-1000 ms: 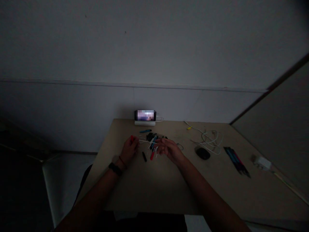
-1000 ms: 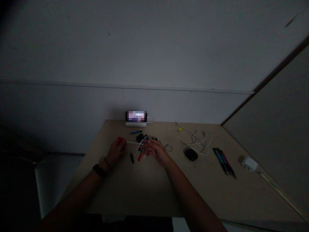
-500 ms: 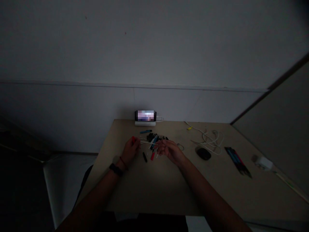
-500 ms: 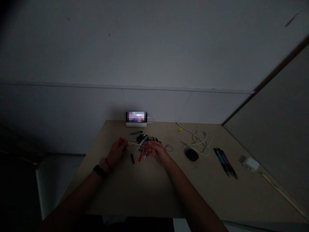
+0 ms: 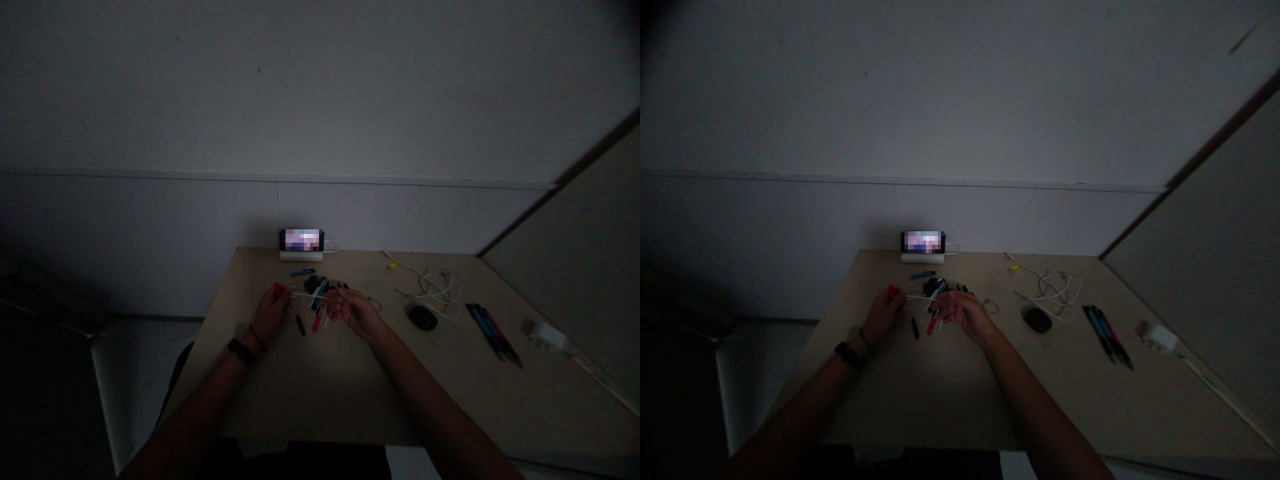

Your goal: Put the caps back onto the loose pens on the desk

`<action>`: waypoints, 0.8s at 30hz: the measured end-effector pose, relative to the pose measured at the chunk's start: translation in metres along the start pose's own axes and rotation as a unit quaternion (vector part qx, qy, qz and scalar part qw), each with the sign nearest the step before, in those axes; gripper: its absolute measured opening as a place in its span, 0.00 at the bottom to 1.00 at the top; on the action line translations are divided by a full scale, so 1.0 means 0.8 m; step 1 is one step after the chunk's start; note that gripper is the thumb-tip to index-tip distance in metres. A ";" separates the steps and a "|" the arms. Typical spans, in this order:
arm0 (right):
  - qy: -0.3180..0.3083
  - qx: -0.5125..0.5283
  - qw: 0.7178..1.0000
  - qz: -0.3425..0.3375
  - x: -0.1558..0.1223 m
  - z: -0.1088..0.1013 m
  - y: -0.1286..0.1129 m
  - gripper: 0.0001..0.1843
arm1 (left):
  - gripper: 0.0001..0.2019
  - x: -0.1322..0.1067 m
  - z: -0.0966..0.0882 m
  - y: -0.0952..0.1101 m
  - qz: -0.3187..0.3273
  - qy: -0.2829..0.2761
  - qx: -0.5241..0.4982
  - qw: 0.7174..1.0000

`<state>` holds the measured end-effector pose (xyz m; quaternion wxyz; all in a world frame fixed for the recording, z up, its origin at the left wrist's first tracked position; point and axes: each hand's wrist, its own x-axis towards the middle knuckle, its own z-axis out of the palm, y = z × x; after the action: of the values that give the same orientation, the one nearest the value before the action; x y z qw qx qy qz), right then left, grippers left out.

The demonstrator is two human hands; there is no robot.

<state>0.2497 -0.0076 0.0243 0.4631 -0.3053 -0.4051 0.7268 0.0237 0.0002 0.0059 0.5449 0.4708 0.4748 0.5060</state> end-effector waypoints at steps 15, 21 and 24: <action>0.016 0.008 1.000 -0.003 0.000 -0.002 -0.001 0.18 | 0.20 0.001 -0.001 -0.002 0.000 0.008 -0.004 1.000; 0.062 -0.064 0.994 -0.055 0.006 -0.012 0.002 0.20 | 0.21 0.000 0.001 0.001 -0.008 0.011 -0.026 1.000; 0.096 -0.176 0.974 -0.107 0.009 -0.015 0.006 0.19 | 0.20 -0.001 0.002 0.005 -0.008 0.013 -0.032 0.999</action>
<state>0.2548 0.0016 0.0134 0.5134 -0.4052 -0.5111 0.5577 0.0246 -0.0009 0.0098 0.5571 0.4427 0.4693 0.5229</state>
